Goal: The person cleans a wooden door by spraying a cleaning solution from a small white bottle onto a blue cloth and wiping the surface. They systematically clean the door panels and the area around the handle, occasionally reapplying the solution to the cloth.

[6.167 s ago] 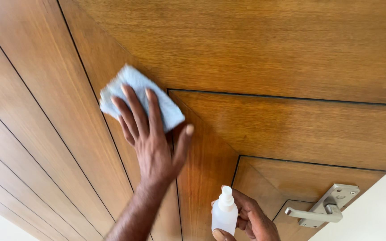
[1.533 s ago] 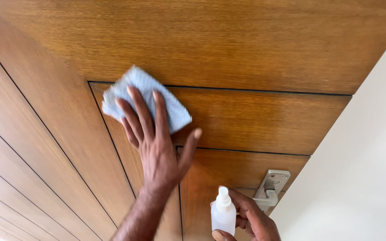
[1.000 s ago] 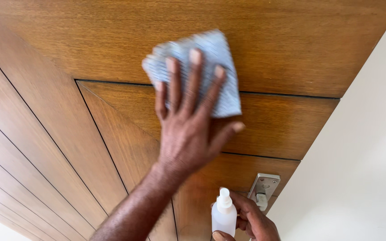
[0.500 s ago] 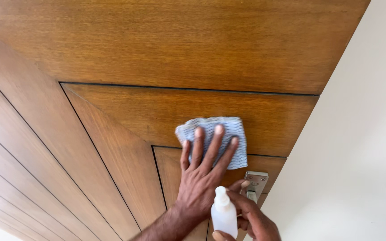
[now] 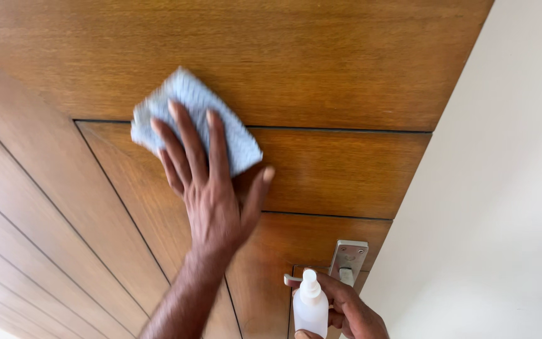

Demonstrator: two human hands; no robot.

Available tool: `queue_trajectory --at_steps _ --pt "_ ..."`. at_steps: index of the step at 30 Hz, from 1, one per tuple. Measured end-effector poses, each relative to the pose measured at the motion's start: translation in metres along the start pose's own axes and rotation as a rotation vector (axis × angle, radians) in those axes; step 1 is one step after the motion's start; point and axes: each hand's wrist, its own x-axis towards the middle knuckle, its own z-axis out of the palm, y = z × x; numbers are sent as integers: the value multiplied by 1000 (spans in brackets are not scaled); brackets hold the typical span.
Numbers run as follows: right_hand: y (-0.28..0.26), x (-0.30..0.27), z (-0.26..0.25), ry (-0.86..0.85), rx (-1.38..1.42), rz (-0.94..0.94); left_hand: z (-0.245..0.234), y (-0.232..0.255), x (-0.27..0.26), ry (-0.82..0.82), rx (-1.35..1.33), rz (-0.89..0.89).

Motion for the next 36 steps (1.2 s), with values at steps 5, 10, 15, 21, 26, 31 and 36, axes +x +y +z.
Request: queue_trajectory --at_steps 5,10,15,21,26,31,36 --pt "-4 -1 -2 75 -30 5 25 25 -68 -215 -46 86" --pt "-20 -4 -4 92 -41 50 40 62 -64 -484 -114 390" --pt "-28 -6 -5 80 -31 -8 30 90 4 -505 -129 566" --pt "-27 -5 -7 36 8 -66 10 66 41 -195 -42 288" --pt "-23 -6 -11 56 31 -8 13 50 -12 -177 -67 141" --pt "-14 -6 -14 129 -71 79 40 64 -61 -376 -100 376" --pt "-19 -10 -16 157 5 45 43 78 -45 -508 40 655"
